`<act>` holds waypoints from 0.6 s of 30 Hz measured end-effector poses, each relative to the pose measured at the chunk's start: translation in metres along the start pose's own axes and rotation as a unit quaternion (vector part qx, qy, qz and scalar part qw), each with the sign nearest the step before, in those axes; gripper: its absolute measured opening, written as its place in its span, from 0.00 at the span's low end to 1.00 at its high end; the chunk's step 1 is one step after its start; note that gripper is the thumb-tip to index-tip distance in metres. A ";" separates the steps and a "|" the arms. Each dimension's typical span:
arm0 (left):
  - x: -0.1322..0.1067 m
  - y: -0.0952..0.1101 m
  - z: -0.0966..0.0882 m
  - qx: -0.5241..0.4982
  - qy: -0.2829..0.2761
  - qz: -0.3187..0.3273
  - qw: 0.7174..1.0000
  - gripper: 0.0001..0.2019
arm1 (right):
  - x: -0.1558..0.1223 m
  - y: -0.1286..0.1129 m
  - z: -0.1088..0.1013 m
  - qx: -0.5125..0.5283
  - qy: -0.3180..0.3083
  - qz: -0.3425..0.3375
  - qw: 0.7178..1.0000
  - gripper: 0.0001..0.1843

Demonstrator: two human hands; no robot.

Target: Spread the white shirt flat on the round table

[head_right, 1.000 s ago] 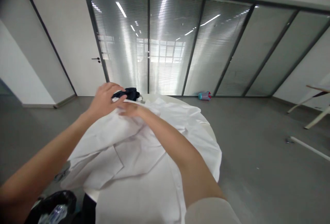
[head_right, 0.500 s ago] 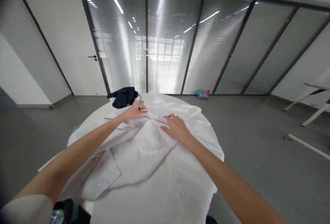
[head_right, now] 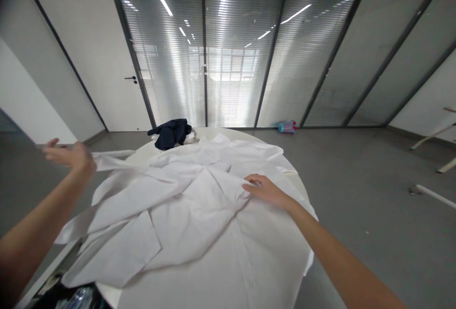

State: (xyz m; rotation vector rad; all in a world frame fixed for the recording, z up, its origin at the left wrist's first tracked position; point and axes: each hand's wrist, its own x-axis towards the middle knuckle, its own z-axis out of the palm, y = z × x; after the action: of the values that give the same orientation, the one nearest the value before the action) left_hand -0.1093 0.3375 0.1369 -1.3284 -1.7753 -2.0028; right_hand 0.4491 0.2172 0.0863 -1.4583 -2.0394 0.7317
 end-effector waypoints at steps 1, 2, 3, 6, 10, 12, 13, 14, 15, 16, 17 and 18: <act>-0.004 0.002 -0.001 0.009 0.059 -0.006 0.998 0.14 | 0.003 -0.001 -0.003 0.026 -0.020 0.005 0.999 0.28; -0.010 0.007 0.003 0.015 0.085 0.000 0.996 0.15 | 0.006 -0.002 -0.006 0.048 -0.035 0.012 0.998 0.31; -0.016 0.013 0.013 0.019 0.066 0.022 0.997 0.14 | 0.010 -0.003 -0.009 0.060 -0.038 0.020 0.997 0.33; -0.042 0.038 0.065 -0.004 -0.130 0.107 0.986 0.07 | 0.022 0.000 -0.013 0.033 -0.021 0.037 0.999 0.30; -0.090 0.068 0.142 0.051 -0.518 0.158 0.839 0.09 | 0.027 0.007 -0.010 -0.061 -0.065 0.102 0.991 0.20; -0.113 0.074 0.166 0.081 -0.599 0.166 0.779 0.12 | 0.022 0.007 -0.008 -0.078 -0.097 0.113 0.986 0.19; -0.122 0.075 0.173 0.088 -0.609 0.169 0.770 0.14 | 0.018 0.005 -0.007 -0.077 -0.116 0.107 0.984 0.19; -0.130 0.075 0.179 0.091 -0.611 0.171 0.767 0.16 | 0.015 0.002 -0.007 -0.072 -0.135 0.096 0.984 0.19; -0.136 0.073 0.182 0.093 -0.618 0.174 0.761 0.17 | 0.011 -0.001 -0.006 -0.070 -0.151 0.081 0.983 0.18; -0.139 0.071 0.184 0.092 -0.627 0.176 0.753 0.19 | 0.007 -0.003 -0.006 -0.077 -0.161 0.062 0.982 0.17; -0.141 0.068 0.184 0.089 -0.636 0.177 0.746 0.20 | 0.004 -0.006 -0.006 -0.092 -0.165 0.039 0.981 0.15; -0.141 0.066 0.184 0.086 -0.644 0.178 0.740 0.21 | 0.002 -0.007 -0.007 -0.113 -0.162 0.013 0.980 0.13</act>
State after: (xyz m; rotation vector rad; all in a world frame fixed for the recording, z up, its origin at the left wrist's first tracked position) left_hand 0.1082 0.4168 0.0705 -3.0216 -1.6459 -0.5088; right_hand 0.4482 0.2177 0.0962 -1.5764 -2.4221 0.8139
